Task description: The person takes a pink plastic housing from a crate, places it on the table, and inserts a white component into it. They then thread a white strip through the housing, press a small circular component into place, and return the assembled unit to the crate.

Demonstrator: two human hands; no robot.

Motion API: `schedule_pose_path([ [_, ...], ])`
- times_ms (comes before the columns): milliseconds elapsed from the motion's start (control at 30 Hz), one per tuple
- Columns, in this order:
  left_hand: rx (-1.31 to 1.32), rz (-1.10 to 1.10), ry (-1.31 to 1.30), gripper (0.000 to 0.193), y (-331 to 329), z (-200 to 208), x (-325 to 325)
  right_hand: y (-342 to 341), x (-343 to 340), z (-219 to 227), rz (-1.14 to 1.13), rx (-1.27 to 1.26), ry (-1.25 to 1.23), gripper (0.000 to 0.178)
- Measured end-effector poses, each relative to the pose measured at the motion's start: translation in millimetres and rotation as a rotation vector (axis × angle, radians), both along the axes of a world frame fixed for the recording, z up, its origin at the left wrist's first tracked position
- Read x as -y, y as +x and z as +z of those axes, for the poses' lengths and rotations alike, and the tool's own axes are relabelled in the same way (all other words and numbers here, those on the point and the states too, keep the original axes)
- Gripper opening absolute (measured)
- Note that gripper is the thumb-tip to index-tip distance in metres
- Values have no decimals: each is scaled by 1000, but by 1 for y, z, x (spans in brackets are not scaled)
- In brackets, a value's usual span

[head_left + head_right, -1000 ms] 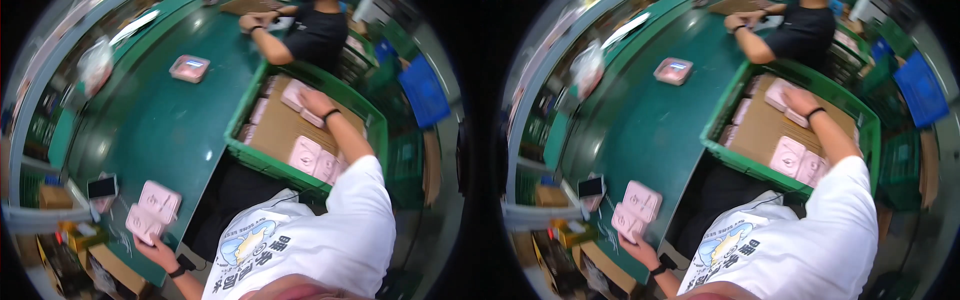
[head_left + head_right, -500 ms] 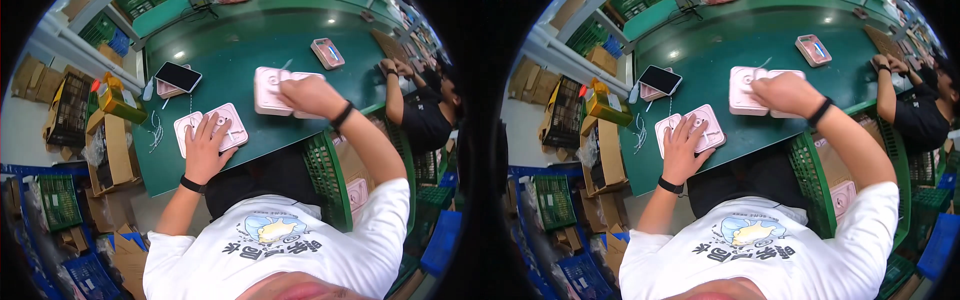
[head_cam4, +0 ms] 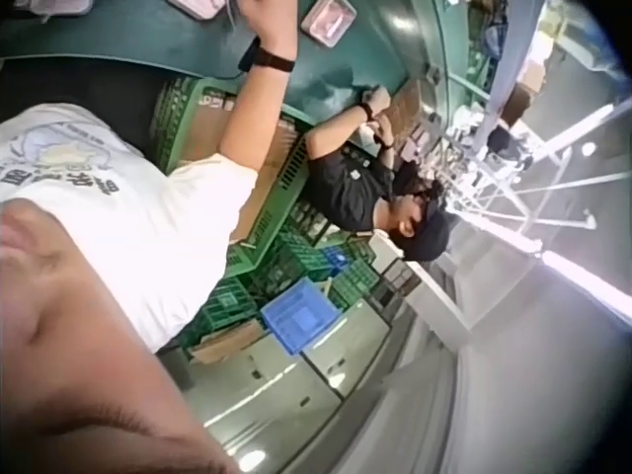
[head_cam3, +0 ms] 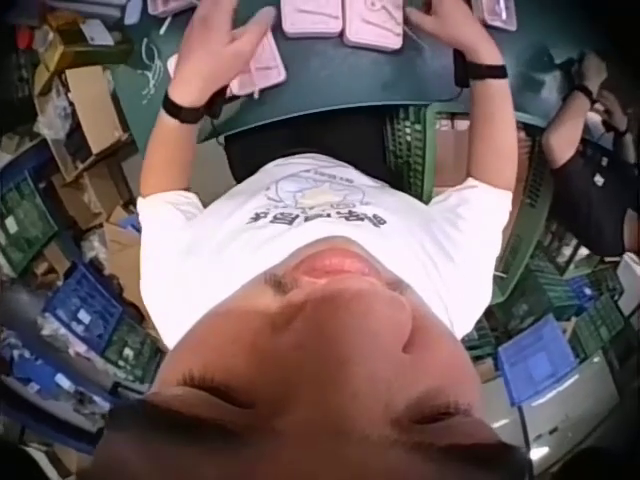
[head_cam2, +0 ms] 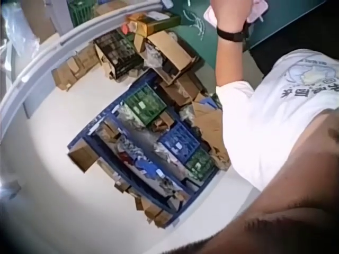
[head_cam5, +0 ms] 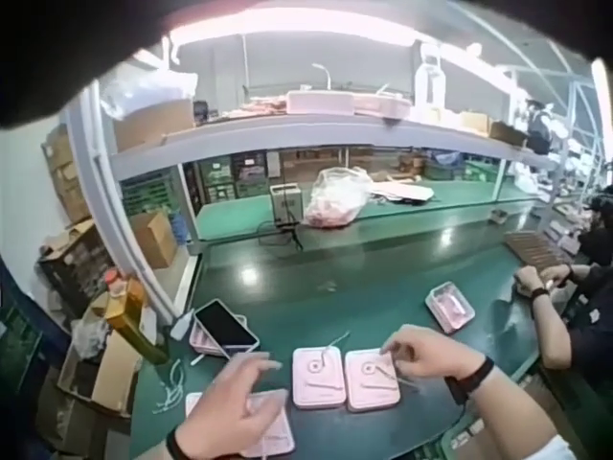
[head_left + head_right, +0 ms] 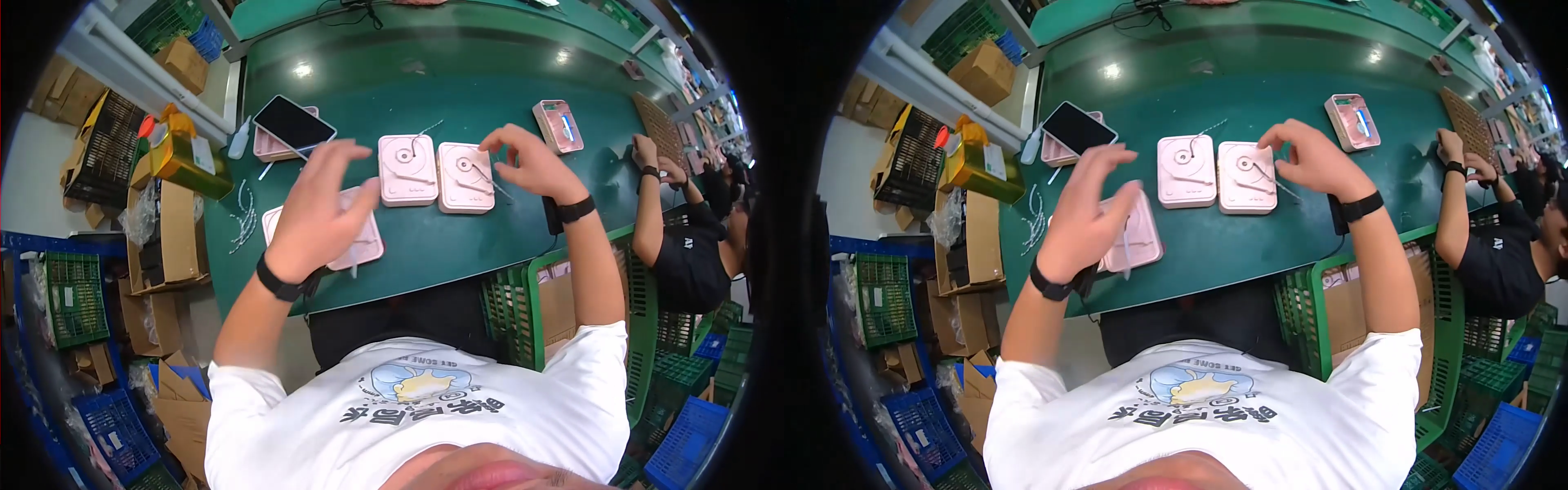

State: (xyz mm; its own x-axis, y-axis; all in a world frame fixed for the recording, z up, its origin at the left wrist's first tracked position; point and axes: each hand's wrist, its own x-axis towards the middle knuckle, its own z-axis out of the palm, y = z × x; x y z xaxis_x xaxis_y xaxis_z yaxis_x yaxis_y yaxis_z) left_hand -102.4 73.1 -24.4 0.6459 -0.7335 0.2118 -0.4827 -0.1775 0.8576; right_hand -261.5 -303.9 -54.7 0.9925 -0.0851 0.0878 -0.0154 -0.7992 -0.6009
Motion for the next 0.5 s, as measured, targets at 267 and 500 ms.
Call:
schedule_pose_path([
  [267, 492, -433, 187, 28, 26, -68, 176, 36, 25, -11, 166, -422, 195, 33],
  [500, -9, -499, 93, 23, 40, -92, 196, 34, 68, -17, -6, -487, 955, 20],
])
